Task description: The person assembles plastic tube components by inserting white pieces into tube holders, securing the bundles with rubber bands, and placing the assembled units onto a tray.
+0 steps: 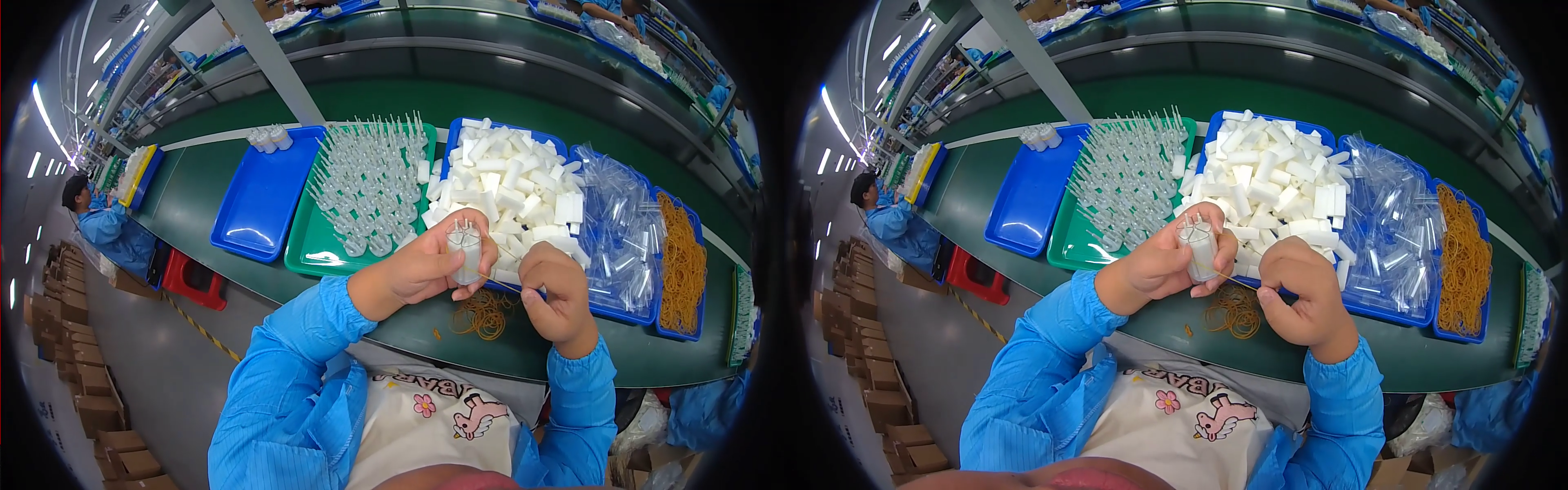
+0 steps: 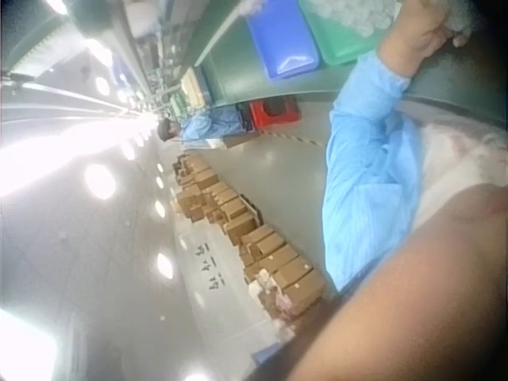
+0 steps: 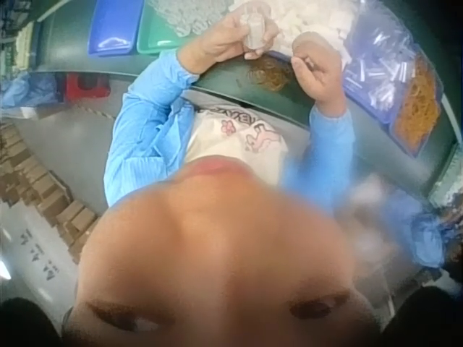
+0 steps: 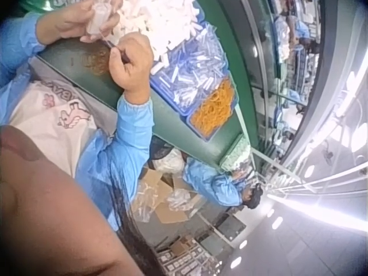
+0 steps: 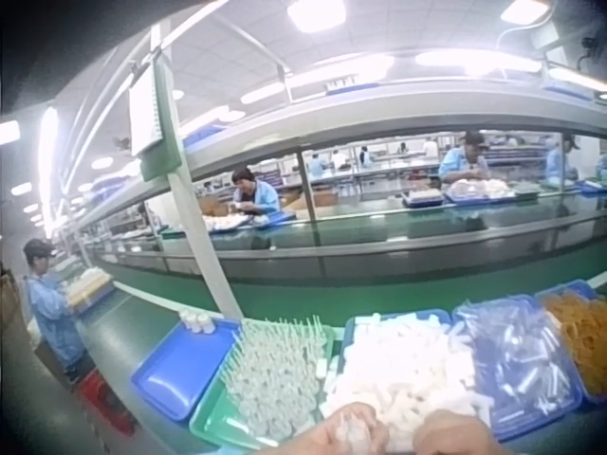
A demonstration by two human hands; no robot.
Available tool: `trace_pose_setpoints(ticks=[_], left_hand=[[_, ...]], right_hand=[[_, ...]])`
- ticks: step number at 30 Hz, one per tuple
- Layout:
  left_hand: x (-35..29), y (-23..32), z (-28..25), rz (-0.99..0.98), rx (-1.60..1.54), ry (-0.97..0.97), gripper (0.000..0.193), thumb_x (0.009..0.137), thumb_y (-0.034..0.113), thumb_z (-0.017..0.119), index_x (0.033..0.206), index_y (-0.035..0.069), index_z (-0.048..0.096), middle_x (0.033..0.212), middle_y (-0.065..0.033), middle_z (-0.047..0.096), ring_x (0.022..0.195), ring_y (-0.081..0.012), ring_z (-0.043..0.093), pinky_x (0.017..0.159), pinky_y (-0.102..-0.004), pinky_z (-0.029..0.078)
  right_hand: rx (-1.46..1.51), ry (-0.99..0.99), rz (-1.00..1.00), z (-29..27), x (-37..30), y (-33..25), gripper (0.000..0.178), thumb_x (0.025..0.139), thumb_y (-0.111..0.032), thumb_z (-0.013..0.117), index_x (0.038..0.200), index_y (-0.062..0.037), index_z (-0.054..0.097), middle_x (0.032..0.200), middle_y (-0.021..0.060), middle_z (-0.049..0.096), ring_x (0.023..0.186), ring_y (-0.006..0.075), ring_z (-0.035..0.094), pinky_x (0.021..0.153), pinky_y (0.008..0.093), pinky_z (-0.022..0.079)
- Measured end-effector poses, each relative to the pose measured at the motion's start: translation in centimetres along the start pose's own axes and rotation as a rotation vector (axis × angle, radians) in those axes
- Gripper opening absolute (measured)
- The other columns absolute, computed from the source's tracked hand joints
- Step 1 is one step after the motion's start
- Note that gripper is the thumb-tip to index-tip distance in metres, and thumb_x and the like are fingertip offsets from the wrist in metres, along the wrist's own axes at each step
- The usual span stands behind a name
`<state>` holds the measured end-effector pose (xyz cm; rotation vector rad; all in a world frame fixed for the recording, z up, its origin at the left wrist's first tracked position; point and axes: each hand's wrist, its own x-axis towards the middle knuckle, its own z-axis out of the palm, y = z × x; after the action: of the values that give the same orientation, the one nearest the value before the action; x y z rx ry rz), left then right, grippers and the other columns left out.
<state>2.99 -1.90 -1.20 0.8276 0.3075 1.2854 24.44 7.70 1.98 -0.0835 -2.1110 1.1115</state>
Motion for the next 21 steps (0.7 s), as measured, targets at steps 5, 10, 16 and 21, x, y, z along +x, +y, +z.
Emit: trace_pose_setpoints(ticks=[5, 10, 16, 21], left_hand=[[0.2, 0.2, 0.1, -0.016, 0.072, 0.019, 0.046, 0.091, 0.033, 0.072, 0.123, 0.013, 0.045, 0.101, -0.0075, 0.057, 0.082, -0.0181, 0.058, 0.058, -0.0259, 0.044], [0.4, 0.0, -0.1, 0.08, 0.124, 0.002, 0.047, 0.09, 0.032, 0.073, 0.122, 0.013, 0.044, 0.103, -0.0077, 0.058, 0.085, -0.0165, 0.058, 0.065, -0.0267, 0.046], [0.4, -0.1, 0.0, 0.173, 0.331, -0.063, 0.043, 0.092, 0.021, 0.069, 0.123, 0.014, 0.04, 0.107, -0.0104, 0.055, 0.089, -0.0177, 0.057, 0.069, -0.0281, 0.048], [0.3, 0.1, -0.3, 0.297, 0.84, -0.06, 0.054, 0.086, 0.002, 0.068, 0.129, 0.011, 0.037, 0.11, -0.0122, 0.054, 0.099, -0.0176, 0.056, 0.084, -0.0303, 0.047]], right_hand=[[0.023, 0.008, 0.066, -0.5, -0.4, 0.9, 0.018, 0.074, -0.007, 0.064, 0.066, -0.002, 0.049, 0.07, 0.0095, 0.052, 0.065, 0.0238, 0.047, 0.062, 0.0334, 0.039], [0.649, -0.019, 0.228, -0.3, -0.3, 1.3, 0.049, 0.093, -0.039, 0.061, 0.063, -0.0042, 0.045, 0.067, 0.0094, 0.054, 0.063, 0.0176, 0.044, 0.058, 0.0308, 0.036], [1.263, 0.089, 0.195, 0.6, -0.6, 2.5, 0.037, 0.097, -0.026, 0.055, 0.113, 0.0071, 0.061, 0.132, 0.0285, 0.058, 0.056, 0.0156, 0.058, 0.048, 0.023, 0.044], [0.977, 0.099, 0.515, 1.0, 0.2, 0.5, 0.053, 0.094, 0.001, 0.046, 0.147, 0.0006, 0.04, 0.147, 0.0258, 0.044, 0.051, 0.0147, 0.062, 0.043, 0.0181, 0.045]])
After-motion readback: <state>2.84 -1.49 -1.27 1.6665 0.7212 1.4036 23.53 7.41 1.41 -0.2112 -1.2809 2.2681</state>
